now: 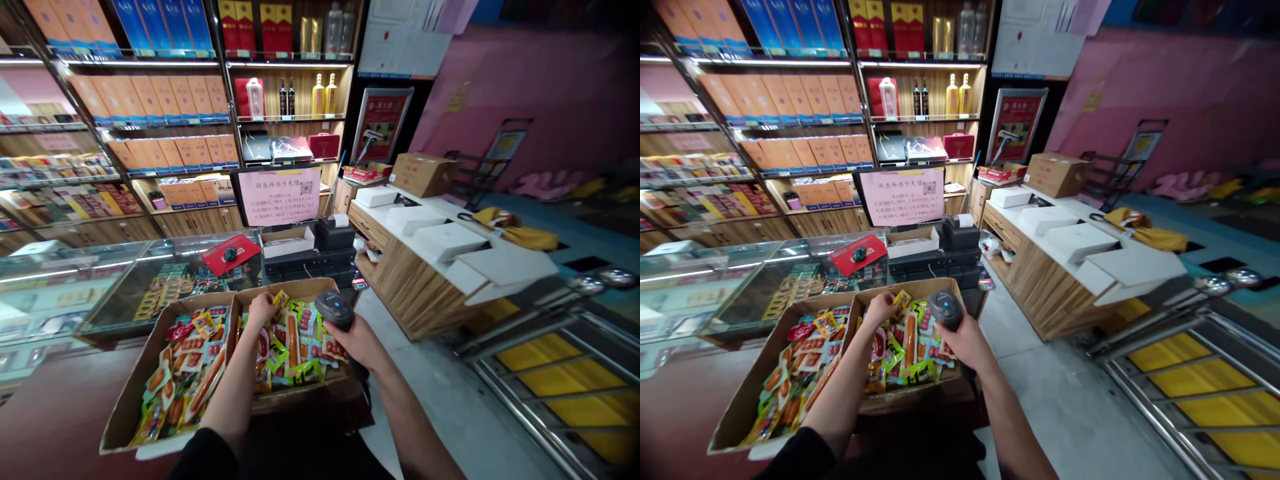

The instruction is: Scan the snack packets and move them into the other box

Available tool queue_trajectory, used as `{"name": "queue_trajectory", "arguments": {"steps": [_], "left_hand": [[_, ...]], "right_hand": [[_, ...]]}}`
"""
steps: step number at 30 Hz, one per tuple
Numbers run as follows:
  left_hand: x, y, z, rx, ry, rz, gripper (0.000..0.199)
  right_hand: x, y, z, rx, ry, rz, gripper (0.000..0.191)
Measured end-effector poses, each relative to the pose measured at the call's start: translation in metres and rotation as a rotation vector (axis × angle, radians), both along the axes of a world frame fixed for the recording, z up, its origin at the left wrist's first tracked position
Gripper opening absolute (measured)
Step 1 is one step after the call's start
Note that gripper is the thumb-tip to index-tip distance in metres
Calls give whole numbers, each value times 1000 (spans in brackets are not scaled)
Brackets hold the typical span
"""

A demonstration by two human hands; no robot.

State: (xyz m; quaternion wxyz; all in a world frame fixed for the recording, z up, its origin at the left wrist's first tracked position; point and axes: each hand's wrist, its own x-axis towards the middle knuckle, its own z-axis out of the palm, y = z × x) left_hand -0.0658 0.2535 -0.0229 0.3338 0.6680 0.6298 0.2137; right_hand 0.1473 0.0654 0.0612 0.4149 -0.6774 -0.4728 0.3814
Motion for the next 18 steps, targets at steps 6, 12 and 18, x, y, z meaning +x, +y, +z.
{"name": "queue_trajectory", "arguments": {"steps": [6,12,18], "left_hand": [[-10,7,26,-124,-682,34,38],[-8,-4,51,-166,-883,62,48],[-7,-10,59,-164,-875,39,49]], "right_hand": [[-16,4,13,-13,90,75,27],[-30,7,17,-62,110,152,32],[-31,6,20,-47,102,143,32]]}}
